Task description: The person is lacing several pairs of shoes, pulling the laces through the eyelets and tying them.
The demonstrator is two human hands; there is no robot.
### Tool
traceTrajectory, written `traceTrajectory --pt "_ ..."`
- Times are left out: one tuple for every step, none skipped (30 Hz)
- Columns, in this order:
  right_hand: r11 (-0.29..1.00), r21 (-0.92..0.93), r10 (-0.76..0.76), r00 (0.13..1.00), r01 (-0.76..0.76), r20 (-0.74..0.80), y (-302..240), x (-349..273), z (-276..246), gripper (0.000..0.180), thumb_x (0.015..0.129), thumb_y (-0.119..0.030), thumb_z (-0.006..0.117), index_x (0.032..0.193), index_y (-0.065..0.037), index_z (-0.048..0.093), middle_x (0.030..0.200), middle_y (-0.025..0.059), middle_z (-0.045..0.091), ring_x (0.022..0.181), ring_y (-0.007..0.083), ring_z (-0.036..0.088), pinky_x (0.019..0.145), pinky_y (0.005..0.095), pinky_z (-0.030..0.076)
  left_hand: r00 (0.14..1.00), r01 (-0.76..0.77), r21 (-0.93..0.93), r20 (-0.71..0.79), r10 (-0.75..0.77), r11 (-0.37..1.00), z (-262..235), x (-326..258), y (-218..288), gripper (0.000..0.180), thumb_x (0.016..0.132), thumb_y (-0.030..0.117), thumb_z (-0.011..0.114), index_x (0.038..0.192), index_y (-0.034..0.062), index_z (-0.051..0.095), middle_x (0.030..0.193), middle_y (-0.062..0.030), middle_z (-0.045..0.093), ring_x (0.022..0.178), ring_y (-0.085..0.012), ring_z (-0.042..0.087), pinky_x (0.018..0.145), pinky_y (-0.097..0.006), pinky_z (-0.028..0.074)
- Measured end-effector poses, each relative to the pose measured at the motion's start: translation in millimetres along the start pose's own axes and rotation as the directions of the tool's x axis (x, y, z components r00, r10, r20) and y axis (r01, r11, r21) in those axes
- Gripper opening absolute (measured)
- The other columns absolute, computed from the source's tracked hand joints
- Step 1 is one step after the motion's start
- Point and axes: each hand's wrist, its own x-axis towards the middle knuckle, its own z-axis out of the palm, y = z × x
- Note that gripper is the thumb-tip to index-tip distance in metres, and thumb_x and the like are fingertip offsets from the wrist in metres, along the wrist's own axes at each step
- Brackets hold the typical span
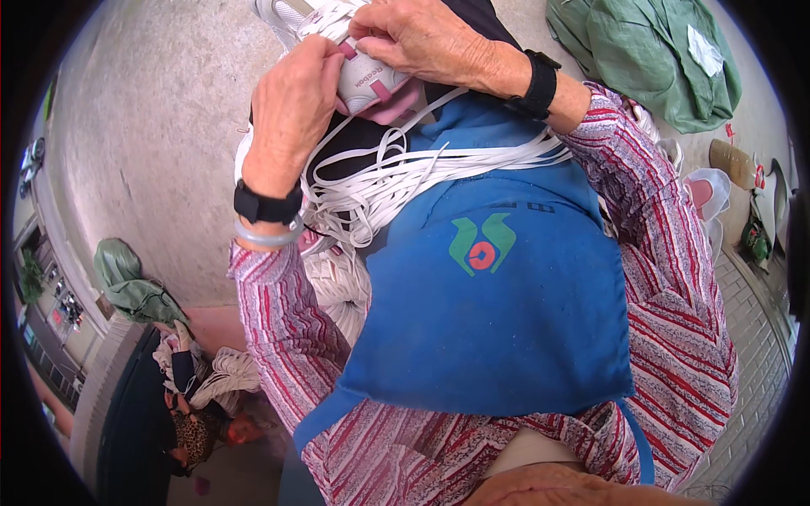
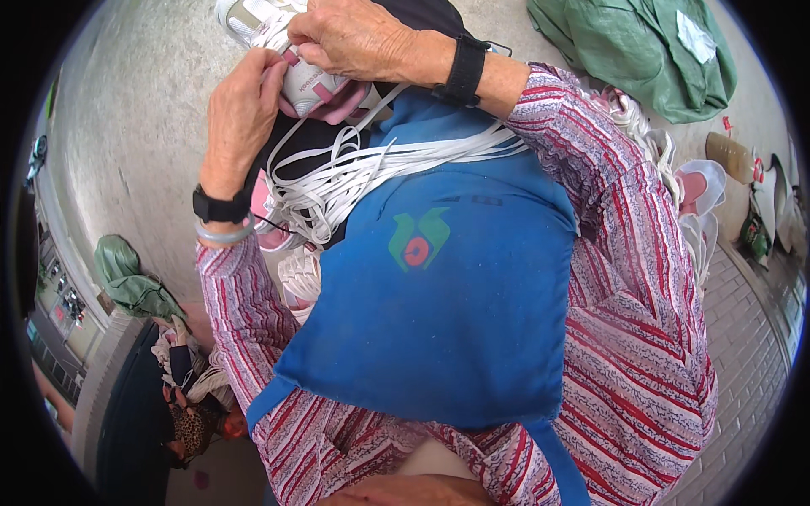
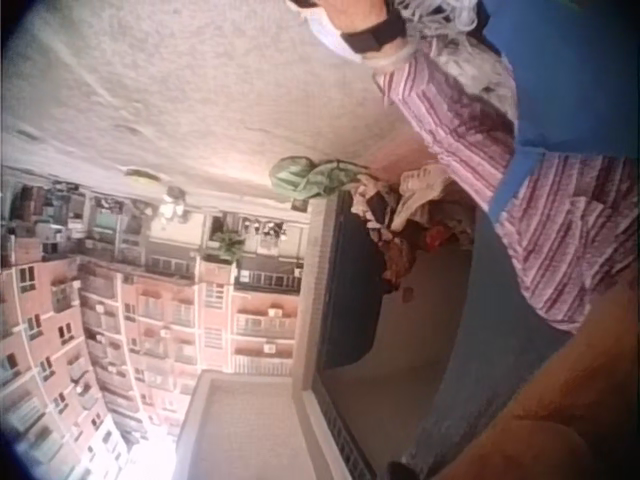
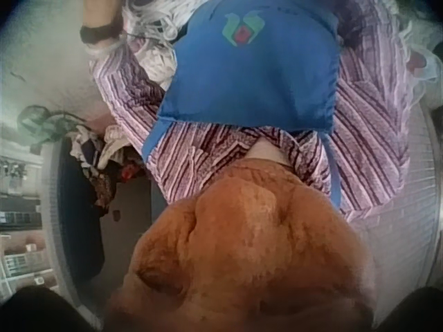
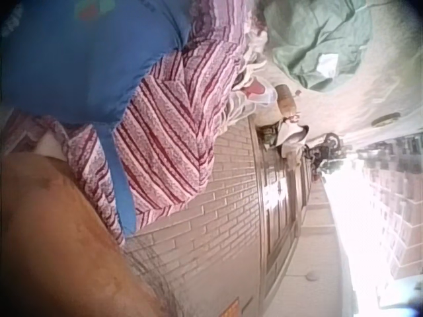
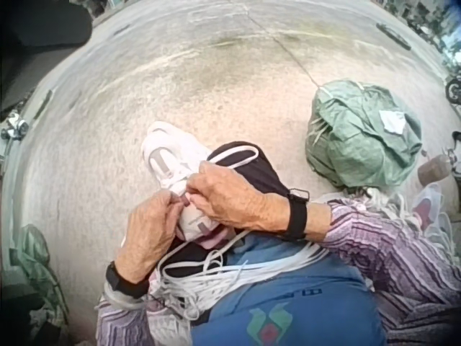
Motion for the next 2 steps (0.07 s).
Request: traceTrajectory --pt "1.0 -0.002 -0.009 1.0 0.009 -0.001 0.2 -0.2 -0.8 0.017 0.087 -0.015 0.065 0.093 0.001 0.063 0.086 0.0214 0.056 0.081 0.0385 0.059 0.072 0.0442 0.048 0.998 0.037 -0.068 -0.049 -0.04 0.997 2.6 -7.0 0.6 0.016 0.093 0.019 0.064 0.102 0.0059 0.064 0.085 -0.0182 0.069 0.081 -0.0329 0.07 0.07 -0.043 0.053" --pt "0.999 -0.028 0.032 0.999 -0.031 0.025 -0.3 -0.2 -0.3 0.017 0.087 -0.016 0.065 0.095 0.0 0.063 0.087 0.0214 0.057 0.083 0.0386 0.059 0.074 0.0439 0.048 0.998 0.024 -0.075 -0.061 -0.028 0.997 4.7 -7.3 -1.8 0.016 0.093 0.019 0.064 0.102 0.0059 0.064 0.085 -0.0182 0.069 0.081 -0.0329 0.07 0.07 -0.043 0.053"
